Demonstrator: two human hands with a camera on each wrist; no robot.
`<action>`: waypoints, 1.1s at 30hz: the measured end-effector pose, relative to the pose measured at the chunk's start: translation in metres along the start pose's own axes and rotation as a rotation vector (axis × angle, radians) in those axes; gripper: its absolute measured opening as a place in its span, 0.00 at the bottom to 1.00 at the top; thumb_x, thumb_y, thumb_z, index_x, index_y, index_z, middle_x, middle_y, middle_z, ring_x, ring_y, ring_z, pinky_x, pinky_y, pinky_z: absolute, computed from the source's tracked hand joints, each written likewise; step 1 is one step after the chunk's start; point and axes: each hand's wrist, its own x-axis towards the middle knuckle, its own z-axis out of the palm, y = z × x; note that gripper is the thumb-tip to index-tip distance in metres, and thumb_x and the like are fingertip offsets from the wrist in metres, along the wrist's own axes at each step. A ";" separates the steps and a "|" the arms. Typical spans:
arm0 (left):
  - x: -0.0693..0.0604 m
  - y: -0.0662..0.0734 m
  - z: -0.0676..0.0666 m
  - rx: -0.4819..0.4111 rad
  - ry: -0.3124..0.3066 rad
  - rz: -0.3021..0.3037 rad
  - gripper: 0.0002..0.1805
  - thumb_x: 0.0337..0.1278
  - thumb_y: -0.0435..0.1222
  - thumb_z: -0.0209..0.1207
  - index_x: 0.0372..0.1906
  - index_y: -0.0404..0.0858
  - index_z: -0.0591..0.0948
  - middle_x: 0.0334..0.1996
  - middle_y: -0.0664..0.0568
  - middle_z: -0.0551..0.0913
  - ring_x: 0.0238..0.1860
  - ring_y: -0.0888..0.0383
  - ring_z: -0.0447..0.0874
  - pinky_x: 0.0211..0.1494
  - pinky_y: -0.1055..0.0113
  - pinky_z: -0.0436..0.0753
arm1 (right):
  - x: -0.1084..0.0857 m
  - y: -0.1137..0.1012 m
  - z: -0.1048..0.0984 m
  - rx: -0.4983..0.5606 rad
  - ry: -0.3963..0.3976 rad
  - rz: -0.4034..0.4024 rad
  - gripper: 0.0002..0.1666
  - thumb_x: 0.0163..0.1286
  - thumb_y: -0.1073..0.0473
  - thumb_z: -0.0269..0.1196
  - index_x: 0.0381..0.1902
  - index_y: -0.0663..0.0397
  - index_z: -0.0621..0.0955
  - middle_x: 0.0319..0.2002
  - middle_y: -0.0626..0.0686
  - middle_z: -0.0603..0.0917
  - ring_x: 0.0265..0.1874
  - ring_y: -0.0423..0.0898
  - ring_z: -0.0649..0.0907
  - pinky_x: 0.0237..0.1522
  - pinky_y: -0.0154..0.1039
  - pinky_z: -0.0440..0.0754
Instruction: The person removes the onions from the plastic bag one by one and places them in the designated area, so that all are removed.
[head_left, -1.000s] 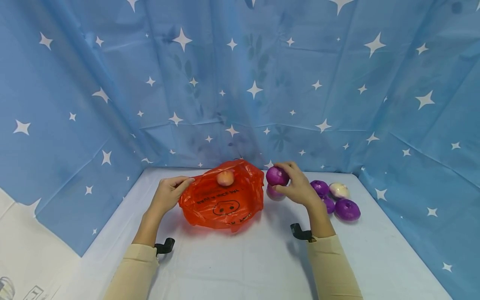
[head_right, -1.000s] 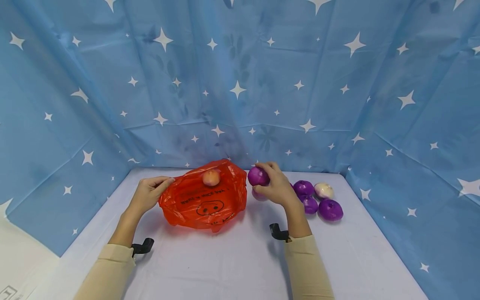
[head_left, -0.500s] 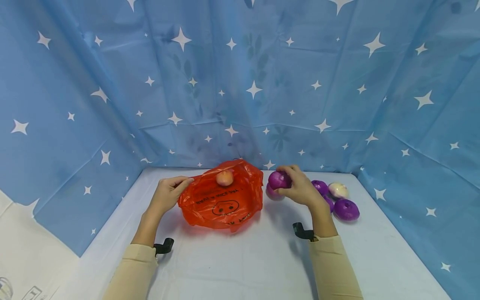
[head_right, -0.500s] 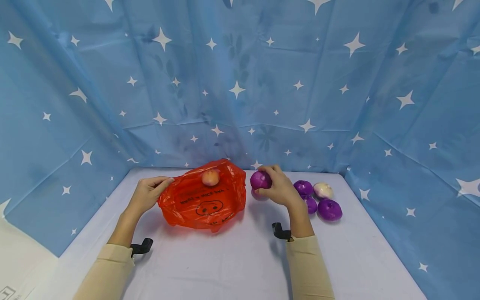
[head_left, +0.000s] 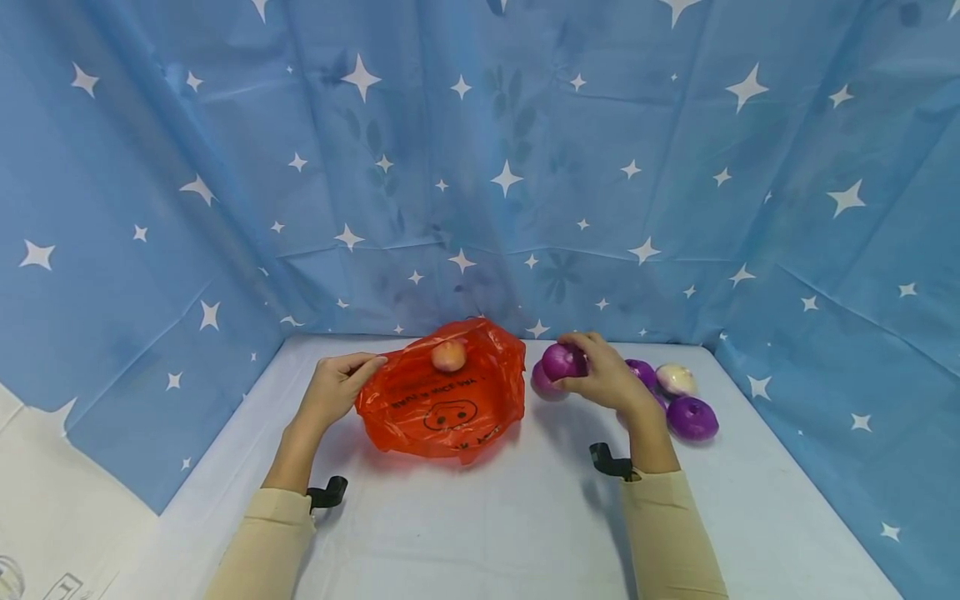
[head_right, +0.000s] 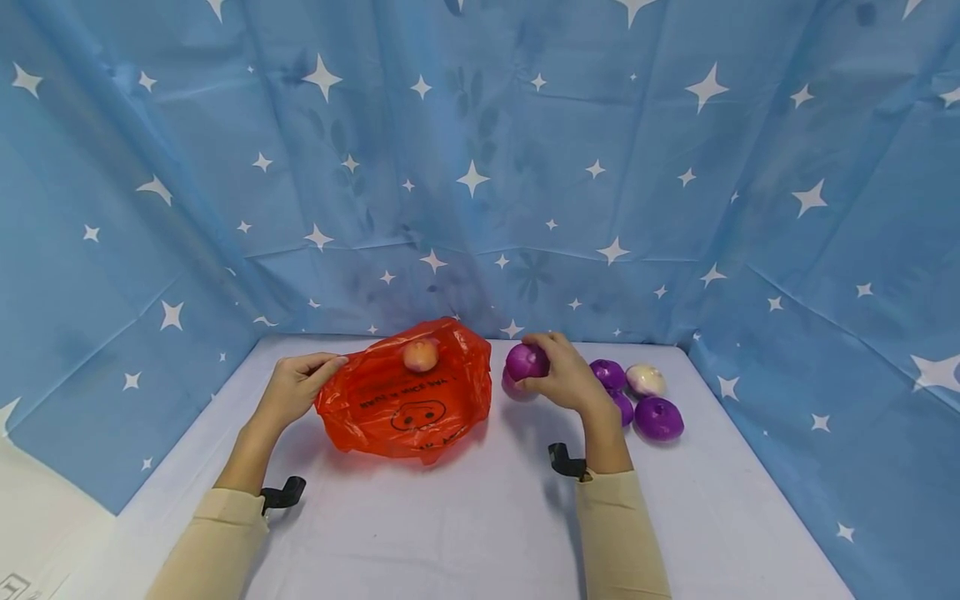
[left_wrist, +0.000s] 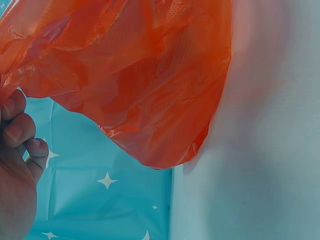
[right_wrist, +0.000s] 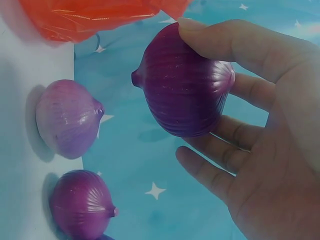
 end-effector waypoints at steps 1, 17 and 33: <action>0.000 0.000 0.000 0.001 0.000 0.000 0.12 0.72 0.47 0.63 0.47 0.48 0.92 0.29 0.55 0.87 0.23 0.57 0.72 0.25 0.68 0.71 | 0.000 0.000 0.000 -0.004 0.002 -0.001 0.44 0.58 0.52 0.79 0.71 0.44 0.74 0.64 0.58 0.74 0.64 0.64 0.76 0.60 0.67 0.80; 0.001 0.000 -0.002 0.008 0.007 0.018 0.12 0.72 0.47 0.63 0.47 0.48 0.92 0.28 0.56 0.87 0.22 0.58 0.72 0.24 0.68 0.70 | -0.005 0.018 -0.013 -0.050 -0.041 0.021 0.45 0.60 0.49 0.79 0.72 0.48 0.74 0.67 0.61 0.75 0.66 0.65 0.75 0.62 0.68 0.78; 0.000 -0.001 0.000 -0.001 0.001 0.012 0.12 0.72 0.48 0.64 0.47 0.47 0.92 0.31 0.55 0.89 0.24 0.57 0.75 0.25 0.69 0.73 | -0.012 0.031 -0.015 -0.133 -0.142 0.109 0.43 0.55 0.54 0.81 0.68 0.50 0.78 0.60 0.60 0.79 0.62 0.62 0.76 0.59 0.64 0.80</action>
